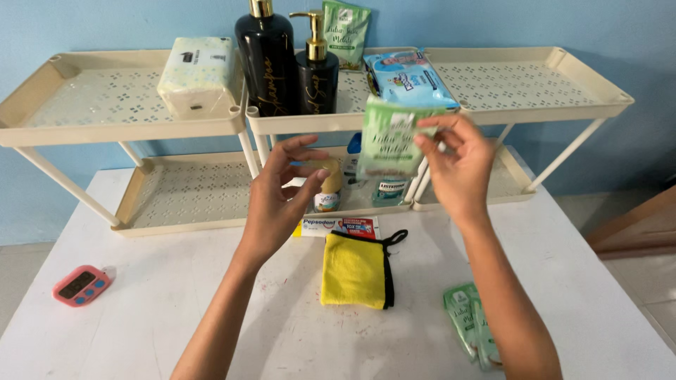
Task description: The person wipes several small green sachets and a white bottle with a yellow cloth on a white table, then places the sachets on a nearby shelf. The person also wipes a white bottle with a blue cap and places it on the shelf.
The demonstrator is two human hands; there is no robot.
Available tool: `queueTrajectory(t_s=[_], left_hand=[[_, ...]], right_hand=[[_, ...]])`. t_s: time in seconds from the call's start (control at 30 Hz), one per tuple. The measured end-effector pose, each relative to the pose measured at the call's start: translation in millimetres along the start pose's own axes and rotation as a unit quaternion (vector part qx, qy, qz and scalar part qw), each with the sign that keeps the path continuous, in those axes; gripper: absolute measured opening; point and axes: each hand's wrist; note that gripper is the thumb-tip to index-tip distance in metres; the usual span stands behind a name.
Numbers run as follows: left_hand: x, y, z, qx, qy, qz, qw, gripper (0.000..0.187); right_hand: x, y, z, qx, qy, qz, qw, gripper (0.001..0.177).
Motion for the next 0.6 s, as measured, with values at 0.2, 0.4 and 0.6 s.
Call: queueTrajectory(t_s=[0.2,0.4,0.6], left_hand=[[8.9,28.7,-4.4,0.054,0.028,-0.020,0.998,0.026],[10.9,35.1,-17.5,0.058,0.029,-0.050,0.997,0.024],[12.6,43.9,-30.4,0.077,0.044,-0.101,0.991,0.029]], right_hand=[[137.8,-7.3,67.9,-0.007,0.100,0.090,0.991,0.019],[215.5,-92.4,169.5,-0.119,0.005,0.148,0.982,0.025],[215.7,-122.5,221.5,-0.150,-0.160,0.095,0.971,0.025]])
Point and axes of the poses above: each hand's wrist, its own x-axis towards the middle knuckle, its own y-axis out of the back of the hand, z = x × y, and after that the axes turned 8 degrees about y, right-handed
